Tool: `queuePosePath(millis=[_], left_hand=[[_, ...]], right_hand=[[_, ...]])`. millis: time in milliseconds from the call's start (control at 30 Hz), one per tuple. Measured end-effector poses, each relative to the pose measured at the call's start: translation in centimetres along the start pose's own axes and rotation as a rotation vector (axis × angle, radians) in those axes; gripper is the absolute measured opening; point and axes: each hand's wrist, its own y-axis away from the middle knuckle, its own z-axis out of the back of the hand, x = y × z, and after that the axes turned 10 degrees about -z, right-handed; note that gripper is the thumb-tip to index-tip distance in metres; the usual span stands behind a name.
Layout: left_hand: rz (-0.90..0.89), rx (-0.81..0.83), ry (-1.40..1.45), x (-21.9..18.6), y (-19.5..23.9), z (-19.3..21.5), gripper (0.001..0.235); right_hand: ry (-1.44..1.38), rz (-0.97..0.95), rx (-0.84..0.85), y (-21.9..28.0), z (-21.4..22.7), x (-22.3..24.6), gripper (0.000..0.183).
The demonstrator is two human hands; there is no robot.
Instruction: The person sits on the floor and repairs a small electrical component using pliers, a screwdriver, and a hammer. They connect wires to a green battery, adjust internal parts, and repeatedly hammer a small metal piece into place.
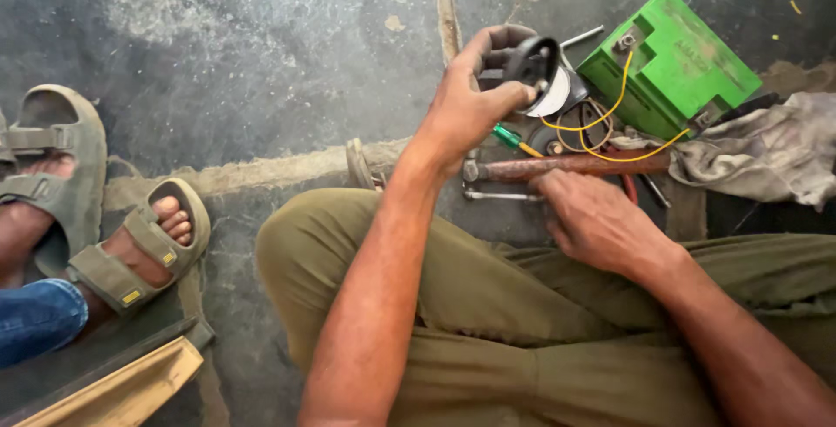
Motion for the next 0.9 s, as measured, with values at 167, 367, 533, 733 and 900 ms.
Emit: queuePosePath(millis=[167,367,533,733,900], left_hand=[[0.028,0.114,-0.228,2.8,-0.4,-0.3,0.045],[0.180,0.312,-0.777,5.2,1.3,0.2,0.046],[0.244,0.338,-0.949,7.1,2.4,-0.4,0.048],[0.400,0.335,-0.880,6.8,2.3,-1.1,0.056],[0.119,0.512,-1.071,6.3,3.2,-2.1,0.067]], right_hand=[[0.094,-0.064,-0.141,-0.5,-0.7,-1.1,0.061],[0.146,-0.098,0.177,0.9,-3.0,-2.0,0.022],[-0.043,-0.066,-0.060,3.0,-0.5,-2.7,0.035],[-0.112,-0.202,-0.183,4.6,4.1,-4.1,0.031],[-0.379,-0.091,-0.420,3.8,5.5,-3.0,0.018]])
